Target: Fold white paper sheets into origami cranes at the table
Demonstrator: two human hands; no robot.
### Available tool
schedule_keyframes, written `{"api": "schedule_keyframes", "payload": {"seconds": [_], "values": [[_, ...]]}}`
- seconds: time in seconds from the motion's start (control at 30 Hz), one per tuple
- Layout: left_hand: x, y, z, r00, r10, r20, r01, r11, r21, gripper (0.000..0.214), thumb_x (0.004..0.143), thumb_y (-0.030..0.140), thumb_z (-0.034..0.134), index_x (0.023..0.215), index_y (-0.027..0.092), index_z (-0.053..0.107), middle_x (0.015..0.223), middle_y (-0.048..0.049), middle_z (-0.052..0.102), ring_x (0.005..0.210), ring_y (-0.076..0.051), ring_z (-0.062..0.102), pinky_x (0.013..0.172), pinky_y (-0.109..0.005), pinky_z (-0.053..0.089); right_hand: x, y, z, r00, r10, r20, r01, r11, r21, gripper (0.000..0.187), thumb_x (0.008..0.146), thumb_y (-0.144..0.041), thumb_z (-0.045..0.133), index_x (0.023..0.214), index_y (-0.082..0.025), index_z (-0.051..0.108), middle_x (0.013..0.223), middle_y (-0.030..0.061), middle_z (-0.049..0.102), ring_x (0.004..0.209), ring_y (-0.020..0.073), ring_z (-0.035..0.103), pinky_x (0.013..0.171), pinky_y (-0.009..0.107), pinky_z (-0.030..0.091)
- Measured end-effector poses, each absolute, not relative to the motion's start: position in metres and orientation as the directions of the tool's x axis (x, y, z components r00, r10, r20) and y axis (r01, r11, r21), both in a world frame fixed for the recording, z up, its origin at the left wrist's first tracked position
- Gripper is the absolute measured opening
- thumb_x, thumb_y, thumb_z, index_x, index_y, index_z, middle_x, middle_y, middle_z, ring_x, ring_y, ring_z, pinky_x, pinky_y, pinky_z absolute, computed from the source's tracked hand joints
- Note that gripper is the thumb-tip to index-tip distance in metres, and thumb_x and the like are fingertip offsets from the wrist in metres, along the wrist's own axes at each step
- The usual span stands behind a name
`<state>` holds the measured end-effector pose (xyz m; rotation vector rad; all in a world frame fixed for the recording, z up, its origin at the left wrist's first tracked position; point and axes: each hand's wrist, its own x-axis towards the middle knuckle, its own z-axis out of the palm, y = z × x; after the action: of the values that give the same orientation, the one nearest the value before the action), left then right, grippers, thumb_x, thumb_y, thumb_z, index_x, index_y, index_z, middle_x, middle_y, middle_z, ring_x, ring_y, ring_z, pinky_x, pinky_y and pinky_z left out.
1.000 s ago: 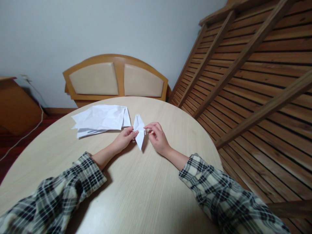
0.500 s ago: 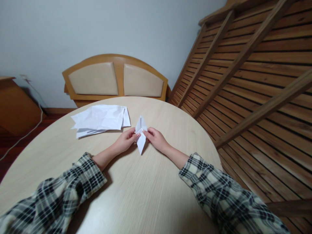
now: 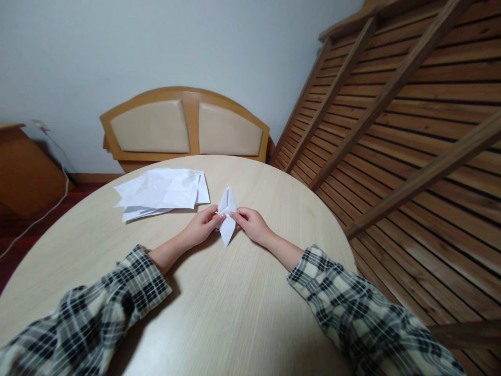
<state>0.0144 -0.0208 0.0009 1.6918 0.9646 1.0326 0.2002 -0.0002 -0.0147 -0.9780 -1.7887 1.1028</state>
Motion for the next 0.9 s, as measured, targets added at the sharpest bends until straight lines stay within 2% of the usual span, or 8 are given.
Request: {"api": "schedule_keyframes", "payload": {"seconds": [0.3,0.4,0.53,0.73,0.9], "values": [[0.016,-0.023,0.005,0.363,0.912,0.190,0.163,-0.263,0.951,0.033,0.082,0.049,0.061,0.085,0.016,0.057,0.067,0.0022,0.050,0.060,-0.013,0.044,0.056,-0.025,0.035,0.198,0.000,-0.016,-0.315,0.892,0.323,0.291,0.415,-0.862,0.033,0.089,-0.044,0.054,0.067,-0.019,0.052,0.066,-0.0005,0.049,0.064,0.0143,0.047,0.058,0.027,0.037],[0.016,-0.023,0.008,0.364,0.915,0.173,0.205,-0.260,0.944,0.034,0.082,0.050,0.061,0.079,0.016,0.058,0.066,0.0010,0.052,0.061,-0.013,0.046,0.057,-0.026,0.037,0.198,-0.001,-0.016,-0.301,0.891,0.339,0.297,0.426,-0.855,0.034,0.090,-0.043,0.053,0.065,-0.020,0.049,0.065,-0.0010,0.047,0.063,0.0142,0.045,0.059,0.027,0.037],[0.014,-0.022,0.005,0.356,0.915,0.192,0.198,-0.274,0.941,0.034,0.082,0.049,0.061,0.071,0.016,0.058,0.061,0.0016,0.051,0.058,-0.012,0.044,0.056,-0.025,0.035,0.199,-0.003,-0.015,-0.305,0.895,0.325,0.259,0.406,-0.876,0.036,0.090,-0.045,0.054,0.064,-0.020,0.048,0.063,-0.0018,0.045,0.062,0.0139,0.044,0.057,0.027,0.035],[0.012,-0.019,-0.005,0.336,0.925,0.180,0.173,-0.249,0.953,0.031,0.083,0.044,0.062,0.079,0.013,0.062,0.065,-0.0002,0.055,0.059,-0.012,0.047,0.057,-0.026,0.036,0.198,-0.003,-0.012,-0.363,0.901,0.238,0.161,0.312,-0.936,0.044,0.088,-0.057,0.051,0.064,-0.020,0.049,0.061,-0.0018,0.046,0.060,0.0140,0.046,0.056,0.028,0.037],[0.013,-0.021,-0.001,0.344,0.924,0.166,0.175,-0.237,0.956,0.031,0.082,0.044,0.064,0.078,0.014,0.062,0.063,0.0008,0.054,0.058,-0.012,0.046,0.055,-0.025,0.035,0.199,-0.004,-0.010,-0.388,0.894,0.224,0.165,0.306,-0.938,0.034,0.082,-0.051,0.062,0.075,-0.018,0.059,0.072,0.0005,0.057,0.068,0.0148,0.052,0.064,0.029,0.042]]}}
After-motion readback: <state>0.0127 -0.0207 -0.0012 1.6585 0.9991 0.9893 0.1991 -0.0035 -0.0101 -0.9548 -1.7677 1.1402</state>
